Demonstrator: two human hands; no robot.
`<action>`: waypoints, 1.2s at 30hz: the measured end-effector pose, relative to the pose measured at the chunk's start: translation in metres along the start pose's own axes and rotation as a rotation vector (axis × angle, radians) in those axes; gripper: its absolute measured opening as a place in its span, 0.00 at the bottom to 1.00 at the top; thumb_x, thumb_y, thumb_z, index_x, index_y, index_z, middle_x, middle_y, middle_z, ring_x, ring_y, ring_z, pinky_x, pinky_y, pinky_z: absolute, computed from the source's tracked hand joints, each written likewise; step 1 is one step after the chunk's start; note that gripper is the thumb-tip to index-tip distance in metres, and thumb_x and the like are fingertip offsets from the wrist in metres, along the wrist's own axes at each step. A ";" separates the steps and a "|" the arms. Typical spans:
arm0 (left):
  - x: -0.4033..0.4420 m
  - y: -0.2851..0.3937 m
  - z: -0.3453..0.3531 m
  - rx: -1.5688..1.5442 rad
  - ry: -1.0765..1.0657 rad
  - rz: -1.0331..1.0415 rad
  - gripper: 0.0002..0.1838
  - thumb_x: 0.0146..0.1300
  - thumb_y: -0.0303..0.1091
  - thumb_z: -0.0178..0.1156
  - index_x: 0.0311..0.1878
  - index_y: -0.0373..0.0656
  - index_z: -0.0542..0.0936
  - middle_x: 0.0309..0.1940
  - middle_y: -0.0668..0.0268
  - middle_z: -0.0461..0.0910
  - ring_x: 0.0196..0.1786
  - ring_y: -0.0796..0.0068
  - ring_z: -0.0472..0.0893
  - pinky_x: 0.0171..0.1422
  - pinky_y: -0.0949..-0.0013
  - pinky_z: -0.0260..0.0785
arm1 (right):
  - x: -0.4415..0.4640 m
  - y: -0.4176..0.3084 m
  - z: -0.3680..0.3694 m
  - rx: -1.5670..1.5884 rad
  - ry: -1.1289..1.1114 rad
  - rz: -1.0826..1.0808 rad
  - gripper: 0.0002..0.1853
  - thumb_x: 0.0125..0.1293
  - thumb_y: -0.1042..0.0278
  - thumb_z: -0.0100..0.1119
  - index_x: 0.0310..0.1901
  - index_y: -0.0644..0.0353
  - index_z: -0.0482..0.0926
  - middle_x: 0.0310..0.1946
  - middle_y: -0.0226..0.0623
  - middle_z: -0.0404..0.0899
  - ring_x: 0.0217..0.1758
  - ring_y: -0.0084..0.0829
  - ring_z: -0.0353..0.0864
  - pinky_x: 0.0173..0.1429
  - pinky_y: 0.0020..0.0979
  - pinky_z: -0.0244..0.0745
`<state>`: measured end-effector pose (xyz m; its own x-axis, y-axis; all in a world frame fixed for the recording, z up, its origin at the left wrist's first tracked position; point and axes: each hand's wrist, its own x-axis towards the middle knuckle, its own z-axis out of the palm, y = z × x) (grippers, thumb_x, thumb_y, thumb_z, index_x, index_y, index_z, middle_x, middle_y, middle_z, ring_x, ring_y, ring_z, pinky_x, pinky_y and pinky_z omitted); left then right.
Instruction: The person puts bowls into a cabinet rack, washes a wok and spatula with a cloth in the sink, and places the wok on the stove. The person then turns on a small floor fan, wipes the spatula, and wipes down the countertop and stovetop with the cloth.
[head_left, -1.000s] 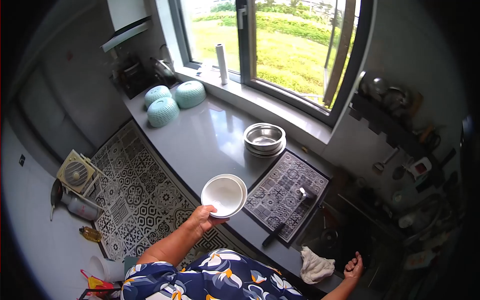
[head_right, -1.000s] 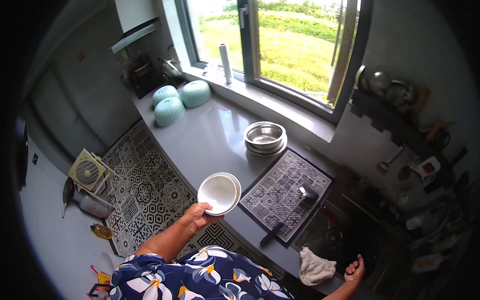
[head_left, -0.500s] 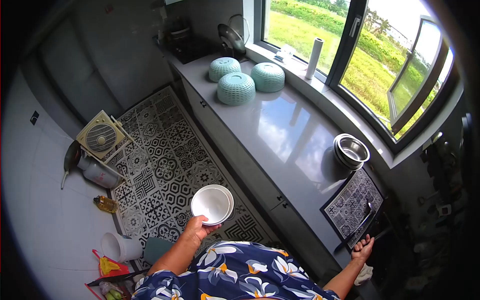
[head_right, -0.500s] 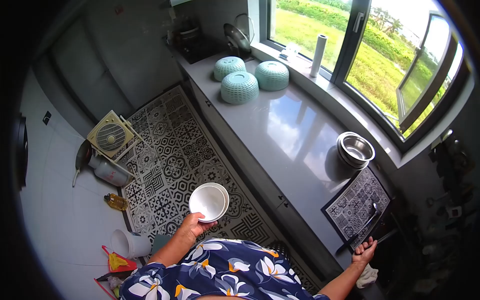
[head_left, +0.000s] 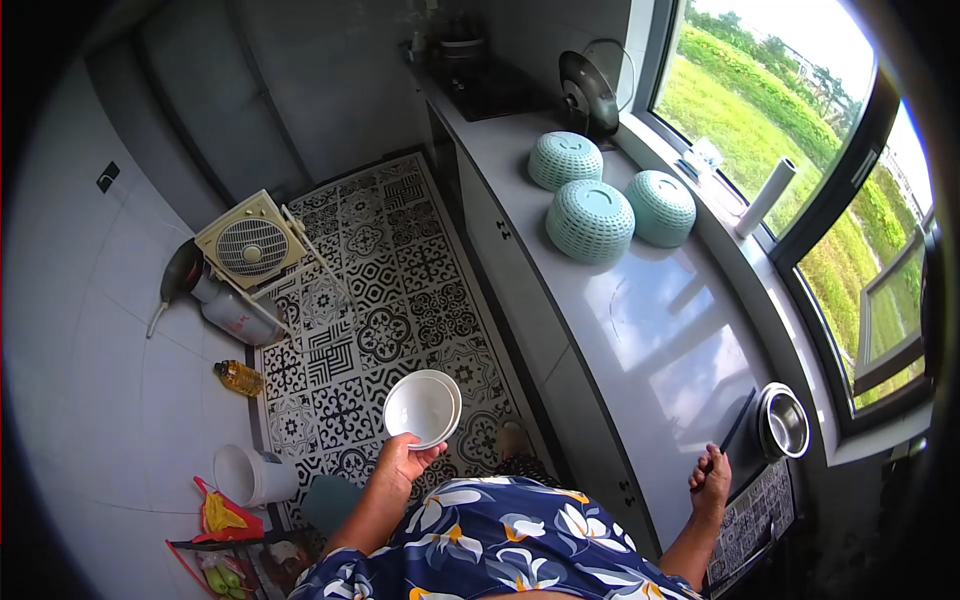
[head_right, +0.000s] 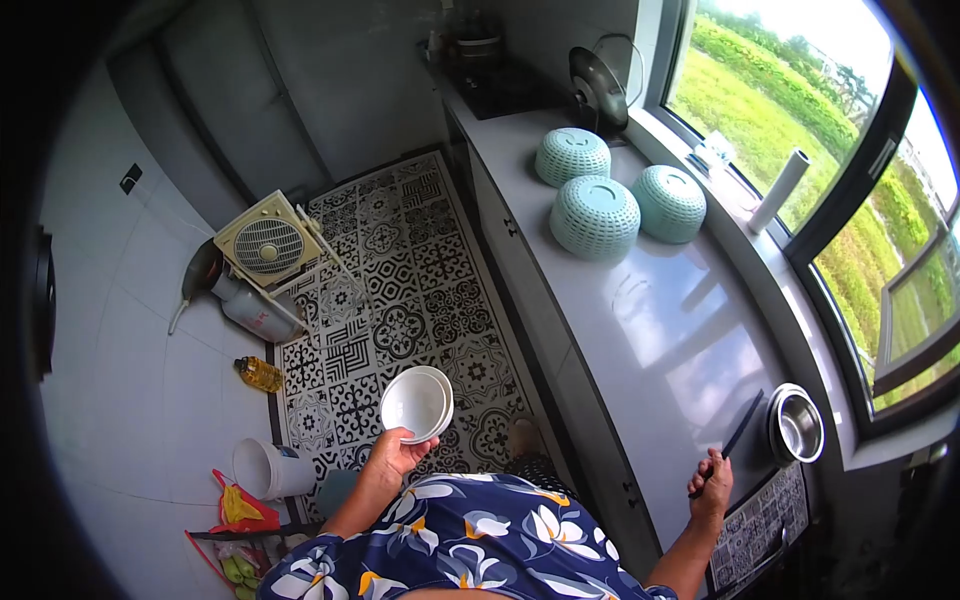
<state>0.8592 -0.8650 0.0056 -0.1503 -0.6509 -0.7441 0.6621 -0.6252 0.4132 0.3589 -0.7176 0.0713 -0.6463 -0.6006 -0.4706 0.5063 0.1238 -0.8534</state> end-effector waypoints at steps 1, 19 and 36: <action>0.012 0.012 0.003 -0.022 0.027 0.014 0.23 0.51 0.22 0.44 0.53 0.29 0.65 0.37 0.46 0.76 0.33 0.49 0.80 0.31 0.68 0.78 | 0.016 0.003 0.024 -0.023 -0.051 0.020 0.10 0.63 0.57 0.53 0.38 0.52 0.69 0.17 0.23 0.63 0.11 0.17 0.55 0.13 0.20 0.50; 0.171 0.247 0.041 -0.150 0.204 0.131 0.17 0.55 0.23 0.43 0.48 0.26 0.68 0.36 0.46 0.77 0.34 0.54 0.80 0.31 0.72 0.77 | 0.169 0.051 0.467 -0.421 -0.607 0.127 0.18 0.66 0.48 0.44 0.40 0.56 0.68 0.15 0.23 0.58 0.11 0.16 0.53 0.13 0.22 0.48; 0.351 0.528 0.150 -0.016 -0.074 0.046 0.21 0.55 0.23 0.45 0.53 0.28 0.64 0.41 0.47 0.75 0.36 0.54 0.80 0.34 0.72 0.76 | 0.235 0.095 0.724 -0.382 -0.465 0.259 0.16 0.66 0.50 0.46 0.40 0.56 0.68 0.16 0.26 0.60 0.11 0.18 0.56 0.13 0.22 0.51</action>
<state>1.0461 -1.4886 0.0415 -0.1730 -0.7096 -0.6830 0.6813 -0.5870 0.4373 0.6686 -1.4191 0.0416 -0.1735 -0.7821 -0.5985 0.3189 0.5304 -0.7855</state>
